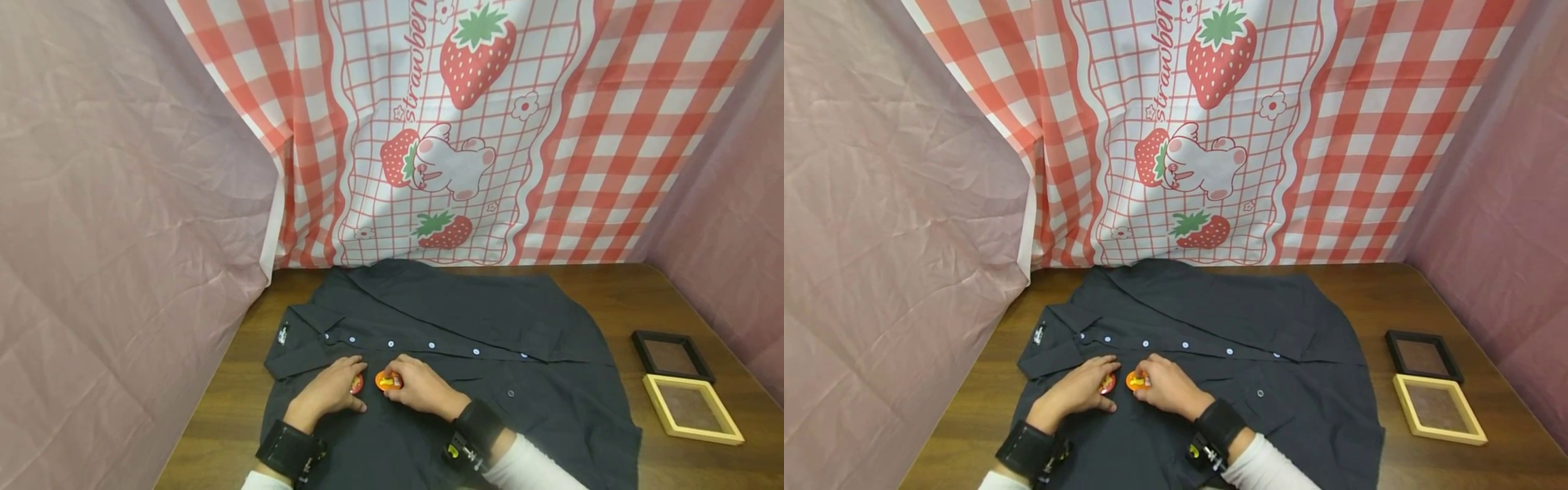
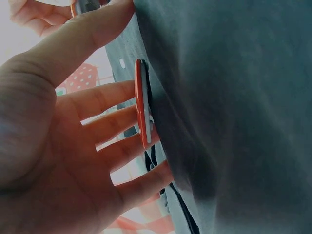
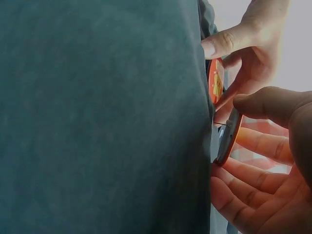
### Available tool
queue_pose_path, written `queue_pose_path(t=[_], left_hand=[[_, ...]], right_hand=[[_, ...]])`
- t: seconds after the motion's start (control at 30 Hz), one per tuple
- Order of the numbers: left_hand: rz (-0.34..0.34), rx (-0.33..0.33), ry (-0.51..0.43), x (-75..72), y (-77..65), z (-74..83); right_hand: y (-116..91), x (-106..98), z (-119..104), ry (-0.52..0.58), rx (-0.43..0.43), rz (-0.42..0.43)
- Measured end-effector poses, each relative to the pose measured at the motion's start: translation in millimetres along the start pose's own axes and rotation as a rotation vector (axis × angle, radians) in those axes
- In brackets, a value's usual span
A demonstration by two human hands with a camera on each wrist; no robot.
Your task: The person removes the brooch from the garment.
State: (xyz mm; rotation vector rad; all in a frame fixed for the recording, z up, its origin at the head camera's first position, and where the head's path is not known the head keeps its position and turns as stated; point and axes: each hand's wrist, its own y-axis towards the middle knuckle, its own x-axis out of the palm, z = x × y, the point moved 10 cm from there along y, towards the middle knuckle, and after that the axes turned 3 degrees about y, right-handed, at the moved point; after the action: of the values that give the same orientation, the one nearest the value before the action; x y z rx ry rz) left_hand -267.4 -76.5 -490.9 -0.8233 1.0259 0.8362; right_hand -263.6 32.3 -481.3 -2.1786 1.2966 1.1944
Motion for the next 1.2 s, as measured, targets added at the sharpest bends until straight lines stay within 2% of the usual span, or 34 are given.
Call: queue_pose_path(t=[0.33, 1.2], left_hand=[[0.006, 0.016, 0.038, 1.7, 4.2, 0.7], [0.030, 0.063, -0.002, -1.1, 3.1, 6.9]], right_hand=[[0.0, -3.7, -0.4, 0.030, -0.004, 0.029], [1.4, -5.3, 2.5, 0.054, 0.023, 0.031]])
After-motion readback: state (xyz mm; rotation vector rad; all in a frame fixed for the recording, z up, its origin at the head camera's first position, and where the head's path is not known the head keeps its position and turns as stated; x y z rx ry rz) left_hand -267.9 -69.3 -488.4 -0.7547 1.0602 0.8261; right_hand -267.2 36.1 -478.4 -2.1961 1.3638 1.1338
